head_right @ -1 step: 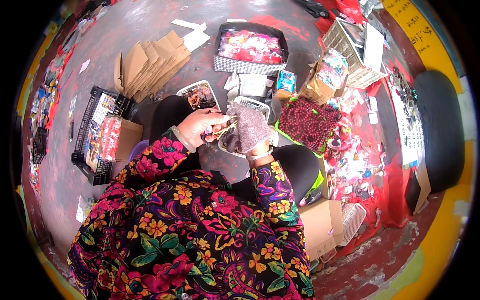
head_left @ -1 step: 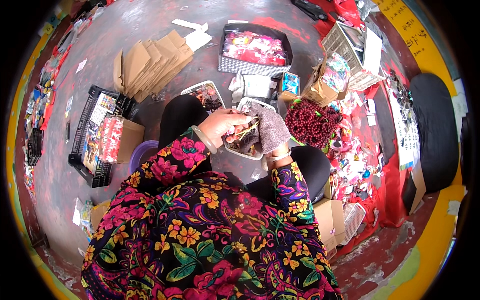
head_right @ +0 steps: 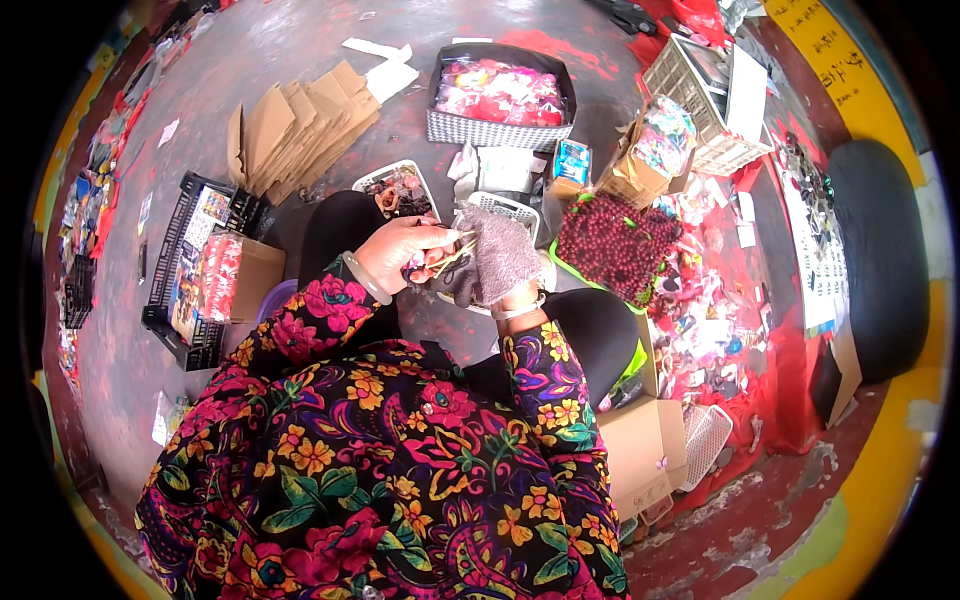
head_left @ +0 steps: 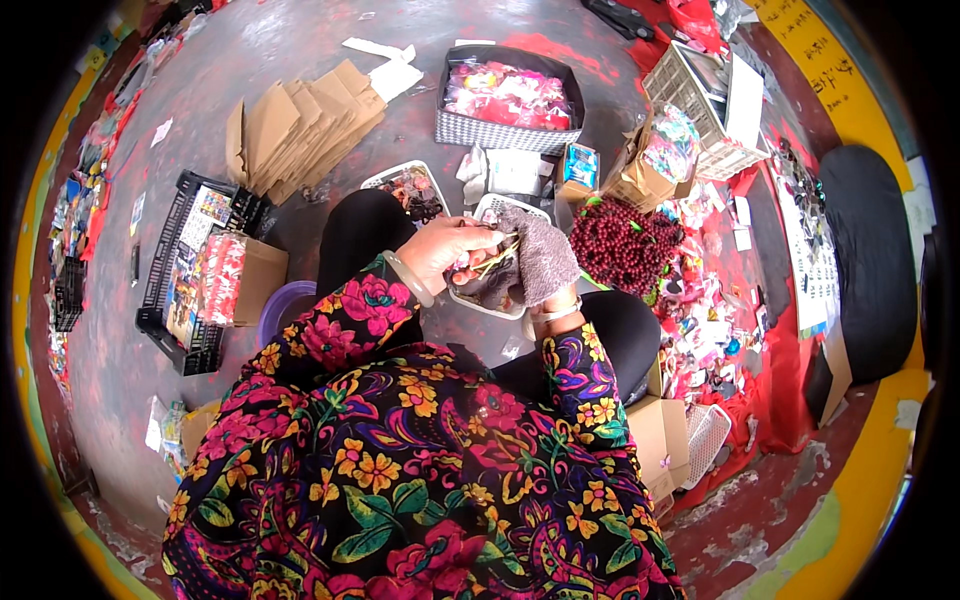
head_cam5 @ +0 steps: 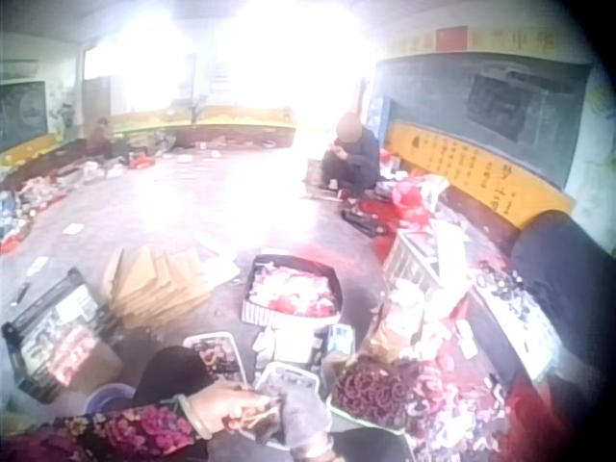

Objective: The person sits on the floor and wipes small jewelry items with a cloth, handling them one at a time. They pick items from a white basket, wipe them, and place them into another basket.

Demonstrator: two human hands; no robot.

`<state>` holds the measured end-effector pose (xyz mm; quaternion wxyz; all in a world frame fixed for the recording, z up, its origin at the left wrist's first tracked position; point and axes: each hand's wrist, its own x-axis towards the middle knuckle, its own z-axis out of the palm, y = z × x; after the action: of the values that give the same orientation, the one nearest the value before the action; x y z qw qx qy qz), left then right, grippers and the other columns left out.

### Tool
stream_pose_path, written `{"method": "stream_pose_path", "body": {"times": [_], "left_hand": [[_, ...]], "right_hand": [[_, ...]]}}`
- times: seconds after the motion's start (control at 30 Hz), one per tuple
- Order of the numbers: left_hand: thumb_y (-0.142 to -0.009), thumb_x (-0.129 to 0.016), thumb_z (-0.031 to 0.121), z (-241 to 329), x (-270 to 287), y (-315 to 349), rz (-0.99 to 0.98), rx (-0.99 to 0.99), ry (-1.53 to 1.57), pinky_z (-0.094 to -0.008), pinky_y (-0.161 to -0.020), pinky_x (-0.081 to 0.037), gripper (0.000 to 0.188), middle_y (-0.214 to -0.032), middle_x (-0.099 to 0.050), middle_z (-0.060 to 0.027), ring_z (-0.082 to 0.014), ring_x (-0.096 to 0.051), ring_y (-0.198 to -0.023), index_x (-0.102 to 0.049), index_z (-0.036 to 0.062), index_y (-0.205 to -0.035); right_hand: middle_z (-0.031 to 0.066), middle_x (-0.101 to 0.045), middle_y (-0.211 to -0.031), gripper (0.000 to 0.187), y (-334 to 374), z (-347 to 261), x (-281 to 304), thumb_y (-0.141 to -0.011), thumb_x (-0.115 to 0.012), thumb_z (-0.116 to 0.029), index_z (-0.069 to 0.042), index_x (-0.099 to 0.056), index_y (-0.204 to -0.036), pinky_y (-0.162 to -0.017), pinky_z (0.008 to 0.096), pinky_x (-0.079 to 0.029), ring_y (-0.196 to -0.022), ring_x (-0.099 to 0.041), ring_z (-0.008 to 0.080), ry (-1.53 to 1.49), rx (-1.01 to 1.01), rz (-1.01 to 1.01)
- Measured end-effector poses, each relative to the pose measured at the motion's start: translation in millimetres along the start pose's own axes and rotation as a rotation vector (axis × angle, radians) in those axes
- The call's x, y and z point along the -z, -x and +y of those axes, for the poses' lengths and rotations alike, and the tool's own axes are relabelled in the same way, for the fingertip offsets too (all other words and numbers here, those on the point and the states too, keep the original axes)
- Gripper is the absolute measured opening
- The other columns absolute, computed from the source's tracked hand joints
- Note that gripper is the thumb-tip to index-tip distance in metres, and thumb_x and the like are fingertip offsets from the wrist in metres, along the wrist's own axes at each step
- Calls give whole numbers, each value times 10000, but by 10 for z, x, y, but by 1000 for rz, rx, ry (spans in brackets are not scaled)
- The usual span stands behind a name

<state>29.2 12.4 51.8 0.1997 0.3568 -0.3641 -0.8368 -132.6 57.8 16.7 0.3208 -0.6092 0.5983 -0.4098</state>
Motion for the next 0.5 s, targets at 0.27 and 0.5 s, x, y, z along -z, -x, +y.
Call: {"method": "stream_pose_path", "body": {"times": [0.27,0.5], "left_hand": [[-833,-558,175,44,85,-15,-25,0,116,-187,-364,-275,145,-614,-466,19,-52,-415,-464,-548,48,-765],[-818,-579,158,11,116,-15,-61,14,103,-191,-373,-299,123,-642,-504,-1,-71,-438,-472,-546,42,-798]], "right_hand": [[146,-582,-903,313,93,-6,7,-764,-558,-153,-26,-536,-1048,-718,348,-458,-821,-570,283,-261,-17,-110],[91,-579,-881,293,26,295,-41,-749,-594,-86,-32,-522,-1028,-693,304,-467,-771,-565,212,-2,325,-94]]}}
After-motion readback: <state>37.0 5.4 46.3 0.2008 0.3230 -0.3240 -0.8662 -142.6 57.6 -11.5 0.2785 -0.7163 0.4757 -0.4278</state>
